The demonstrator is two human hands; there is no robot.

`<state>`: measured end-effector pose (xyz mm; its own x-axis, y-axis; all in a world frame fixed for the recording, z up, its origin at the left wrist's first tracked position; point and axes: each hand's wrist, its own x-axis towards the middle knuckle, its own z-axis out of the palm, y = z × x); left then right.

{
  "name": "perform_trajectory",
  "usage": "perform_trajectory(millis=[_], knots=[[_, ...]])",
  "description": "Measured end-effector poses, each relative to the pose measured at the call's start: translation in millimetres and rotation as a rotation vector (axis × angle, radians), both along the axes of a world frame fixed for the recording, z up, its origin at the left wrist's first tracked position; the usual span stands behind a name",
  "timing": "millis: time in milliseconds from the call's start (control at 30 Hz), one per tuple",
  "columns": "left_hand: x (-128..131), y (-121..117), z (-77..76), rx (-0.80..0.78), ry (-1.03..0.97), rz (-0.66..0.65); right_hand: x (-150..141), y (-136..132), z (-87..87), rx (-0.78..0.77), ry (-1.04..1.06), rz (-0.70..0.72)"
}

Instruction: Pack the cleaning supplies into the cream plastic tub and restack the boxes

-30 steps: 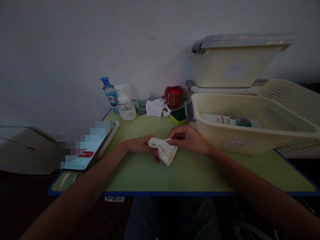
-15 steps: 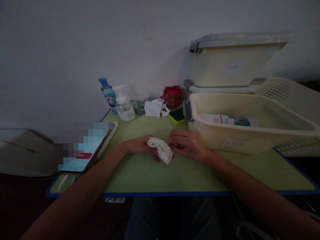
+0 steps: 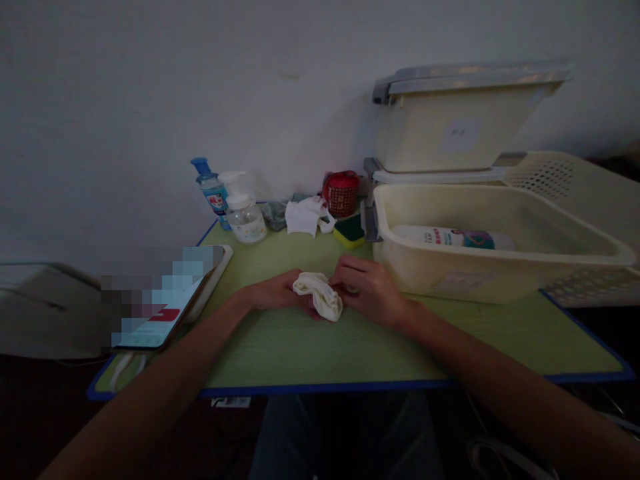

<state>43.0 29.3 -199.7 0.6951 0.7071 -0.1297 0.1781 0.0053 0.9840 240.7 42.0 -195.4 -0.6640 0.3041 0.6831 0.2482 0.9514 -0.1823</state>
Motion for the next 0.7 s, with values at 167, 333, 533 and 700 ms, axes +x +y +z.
perform_trajectory(millis=[167, 333, 533, 700], knots=[[2.0, -0.6, 1.3, 0.046, 0.011, 0.009, -1.8, 0.3, -1.5, -0.049, 0.137, 0.023], [5.5, -3.7, 4.7, 0.041, -0.022, 0.017, 0.5, -0.8, -3.7, 0.086, 0.049, -0.002], [6.0, -4.7, 5.9, 0.032, -0.011, 0.035, 2.8, -2.1, -2.3, 0.238, -0.099, -0.01], [6.3, -3.7, 6.8, 0.035, -0.003, 0.021, 5.9, -1.1, 2.8, 0.209, -0.245, 0.067]])
